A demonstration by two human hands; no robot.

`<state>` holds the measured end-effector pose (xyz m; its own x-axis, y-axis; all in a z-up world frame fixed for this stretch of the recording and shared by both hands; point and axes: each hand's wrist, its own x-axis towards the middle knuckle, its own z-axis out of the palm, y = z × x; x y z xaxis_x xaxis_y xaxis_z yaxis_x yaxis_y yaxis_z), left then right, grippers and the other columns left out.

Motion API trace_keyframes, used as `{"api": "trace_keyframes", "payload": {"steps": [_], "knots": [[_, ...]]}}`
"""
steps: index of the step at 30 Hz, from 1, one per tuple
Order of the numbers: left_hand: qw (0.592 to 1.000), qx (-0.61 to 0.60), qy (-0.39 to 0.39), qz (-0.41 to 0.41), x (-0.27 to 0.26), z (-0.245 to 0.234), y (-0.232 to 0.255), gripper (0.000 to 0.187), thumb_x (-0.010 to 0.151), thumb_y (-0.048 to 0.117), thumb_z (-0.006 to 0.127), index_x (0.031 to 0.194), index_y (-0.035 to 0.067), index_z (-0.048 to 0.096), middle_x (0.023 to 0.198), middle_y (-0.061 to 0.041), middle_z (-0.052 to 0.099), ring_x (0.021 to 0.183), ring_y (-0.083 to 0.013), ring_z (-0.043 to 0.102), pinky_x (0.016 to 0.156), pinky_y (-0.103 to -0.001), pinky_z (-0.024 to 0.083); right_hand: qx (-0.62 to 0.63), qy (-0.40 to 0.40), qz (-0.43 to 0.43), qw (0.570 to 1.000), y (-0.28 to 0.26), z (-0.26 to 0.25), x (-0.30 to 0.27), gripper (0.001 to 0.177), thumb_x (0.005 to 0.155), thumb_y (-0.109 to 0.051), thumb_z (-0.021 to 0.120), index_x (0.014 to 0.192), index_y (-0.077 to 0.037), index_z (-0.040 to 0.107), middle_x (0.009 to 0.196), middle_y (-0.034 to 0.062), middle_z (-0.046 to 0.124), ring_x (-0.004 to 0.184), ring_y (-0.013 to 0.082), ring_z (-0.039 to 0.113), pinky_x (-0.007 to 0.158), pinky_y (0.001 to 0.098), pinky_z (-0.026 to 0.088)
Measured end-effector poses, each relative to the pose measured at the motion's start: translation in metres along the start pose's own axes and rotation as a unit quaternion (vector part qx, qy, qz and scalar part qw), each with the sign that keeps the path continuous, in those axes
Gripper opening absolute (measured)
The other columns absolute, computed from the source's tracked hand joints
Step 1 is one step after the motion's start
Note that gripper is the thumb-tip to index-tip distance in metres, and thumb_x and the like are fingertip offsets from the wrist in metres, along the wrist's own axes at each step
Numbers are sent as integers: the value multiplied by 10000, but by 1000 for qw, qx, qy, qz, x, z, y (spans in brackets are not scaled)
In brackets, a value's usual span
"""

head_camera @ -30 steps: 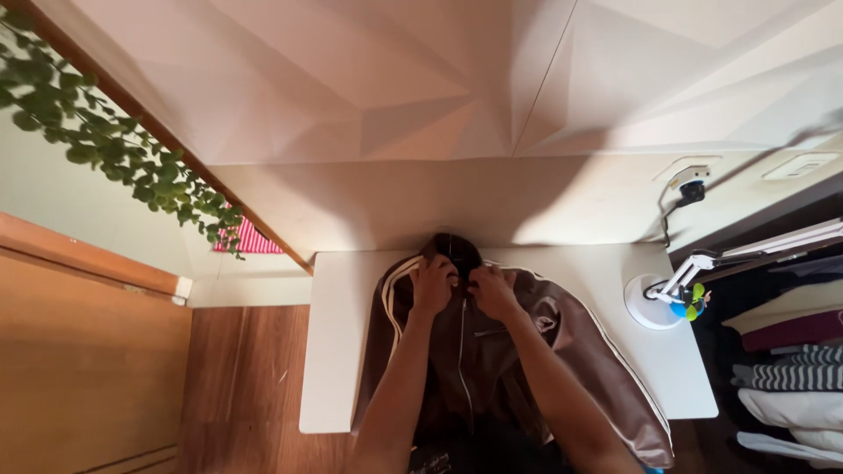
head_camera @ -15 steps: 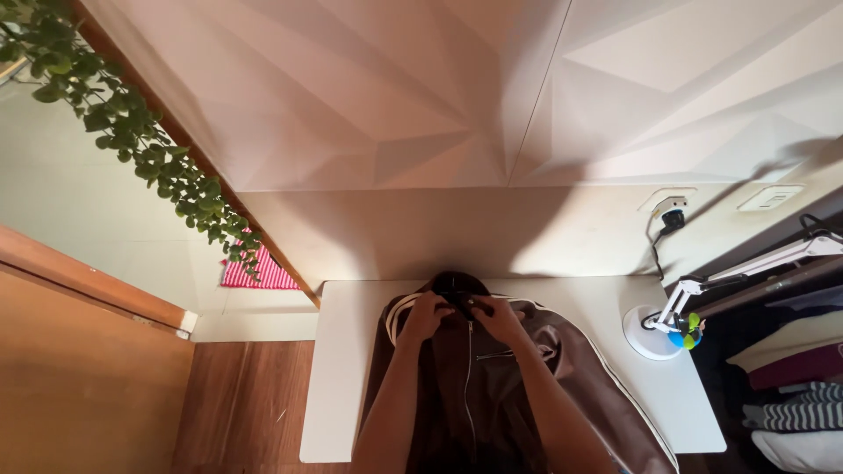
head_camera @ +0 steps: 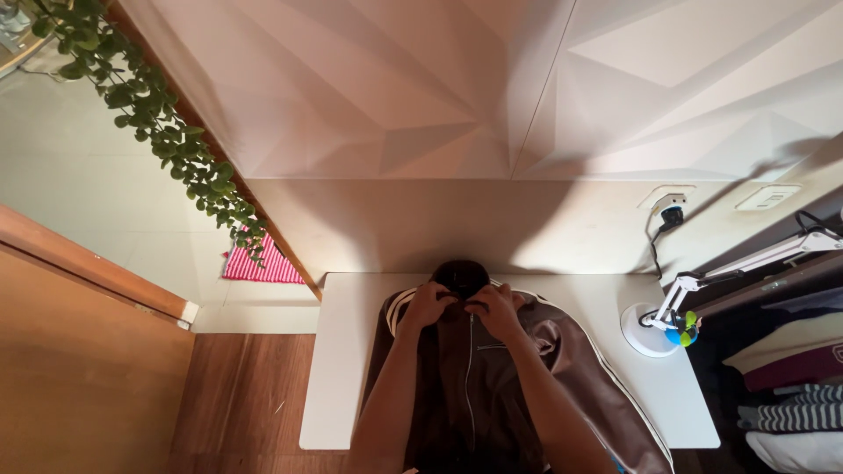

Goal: The recorder takes several jackets and shirts from a laundry basket and hangs them inside a wardrobe.

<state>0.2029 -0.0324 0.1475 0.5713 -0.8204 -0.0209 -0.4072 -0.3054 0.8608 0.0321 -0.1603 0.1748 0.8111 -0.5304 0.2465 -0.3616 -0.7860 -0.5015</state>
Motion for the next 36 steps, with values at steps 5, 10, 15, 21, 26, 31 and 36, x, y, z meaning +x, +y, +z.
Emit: {"api": "trace_keyframes", "payload": {"steps": [5,10,15,21,26,31,36], "knots": [[1000,11,-12,18,5,12,-6,291,883,258,765,1058,25,752,1104,-187,707,1058,-363,673,918,-458,536,-40,-31,4,999,-21,-14,7,286,711,-440,856,860,-203,799,910,-51,711,1048,249,524,943,504,282],[997,70,-26,13,-4,8,11,265,906,285,734,1066,75,749,1130,-117,697,1118,-342,631,1028,-564,408,-48,-22,20,998,-26,-9,2,329,671,-459,868,847,-193,783,874,-57,714,1047,236,546,955,522,276],[991,101,-84,4,-11,-5,31,167,975,220,654,1038,101,753,1101,-81,647,1128,-332,593,1065,-663,282,7,47,-17,999,-23,3,-5,294,706,-372,874,870,-160,757,919,-33,697,1023,271,533,944,464,322],[989,118,-79,45,-10,1,25,141,993,188,632,1008,110,749,1065,-92,645,1084,-331,605,1004,-624,326,30,52,31,998,-48,-14,-3,320,693,-242,875,954,-112,743,903,26,690,1007,313,554,875,505,321],[991,99,-50,71,-16,5,27,141,960,152,630,1017,136,759,1076,-84,662,1093,-345,592,964,-634,317,33,28,20,999,-21,14,-3,229,729,-184,840,899,-111,705,949,29,686,1043,320,553,870,480,360],[992,94,-35,82,-18,12,23,151,930,124,637,1012,145,762,1074,-63,671,1102,-348,588,948,-611,340,-41,20,46,998,-34,14,-11,204,746,-151,824,884,-116,678,944,23,685,1057,299,573,837,513,324],[997,69,-10,20,-9,9,-3,251,891,361,717,968,133,787,1170,-28,674,1163,-268,623,1019,-595,327,24,21,-14,999,-9,22,-10,336,760,-293,864,952,-117,651,974,64,655,1077,321,565,904,474,355]]}}
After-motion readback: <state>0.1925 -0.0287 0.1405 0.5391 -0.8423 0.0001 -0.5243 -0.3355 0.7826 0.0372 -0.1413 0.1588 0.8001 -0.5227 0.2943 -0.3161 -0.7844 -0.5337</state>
